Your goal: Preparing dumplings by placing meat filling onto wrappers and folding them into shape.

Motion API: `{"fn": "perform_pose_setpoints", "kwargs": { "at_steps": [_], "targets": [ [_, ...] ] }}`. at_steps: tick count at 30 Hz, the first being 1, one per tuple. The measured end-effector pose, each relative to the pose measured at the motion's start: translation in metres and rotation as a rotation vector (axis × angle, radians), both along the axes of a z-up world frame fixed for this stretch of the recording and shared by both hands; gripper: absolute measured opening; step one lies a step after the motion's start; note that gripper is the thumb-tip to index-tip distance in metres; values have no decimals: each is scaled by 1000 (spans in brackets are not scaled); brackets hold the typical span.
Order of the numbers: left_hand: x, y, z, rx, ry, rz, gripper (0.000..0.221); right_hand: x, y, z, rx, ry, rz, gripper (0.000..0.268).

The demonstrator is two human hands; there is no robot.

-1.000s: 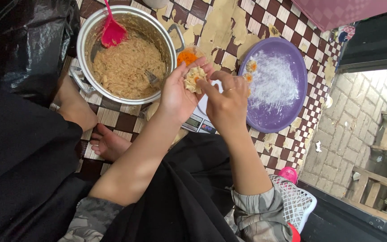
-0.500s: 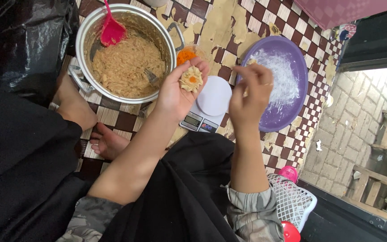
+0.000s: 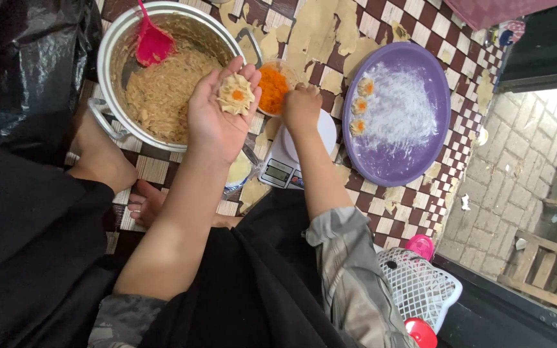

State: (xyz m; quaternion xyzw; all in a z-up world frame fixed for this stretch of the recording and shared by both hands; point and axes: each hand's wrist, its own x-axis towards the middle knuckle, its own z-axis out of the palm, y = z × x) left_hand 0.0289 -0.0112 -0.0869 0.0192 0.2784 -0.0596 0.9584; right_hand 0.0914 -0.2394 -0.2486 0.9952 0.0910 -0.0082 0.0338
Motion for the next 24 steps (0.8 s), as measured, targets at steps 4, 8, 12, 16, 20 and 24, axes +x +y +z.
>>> {"fn": "perform_pose_setpoints", "kwargs": {
  "at_steps": [4,8,12,16,20,24],
  "targets": [
    [2,0,-9,-31,-57,4,41,13,12,-34,-179,80,-40,19],
    [4,-1,-9,15,-53,-24,41,19,19,-42,-231,195,-79,16],
    [4,0,-14,3,-58,-24,42,22,15,-49,-298,179,-28,16],
    [3,1,-14,4,-65,-12,41,22,8,-10,123,234,-207,19],
    [3,0,-17,25,-72,11,42,14,10,74,1055,425,-527,19],
    [3,-8,-29,78,7,4,42,-13,23,160,1513,490,-628,20]
  ]
}}
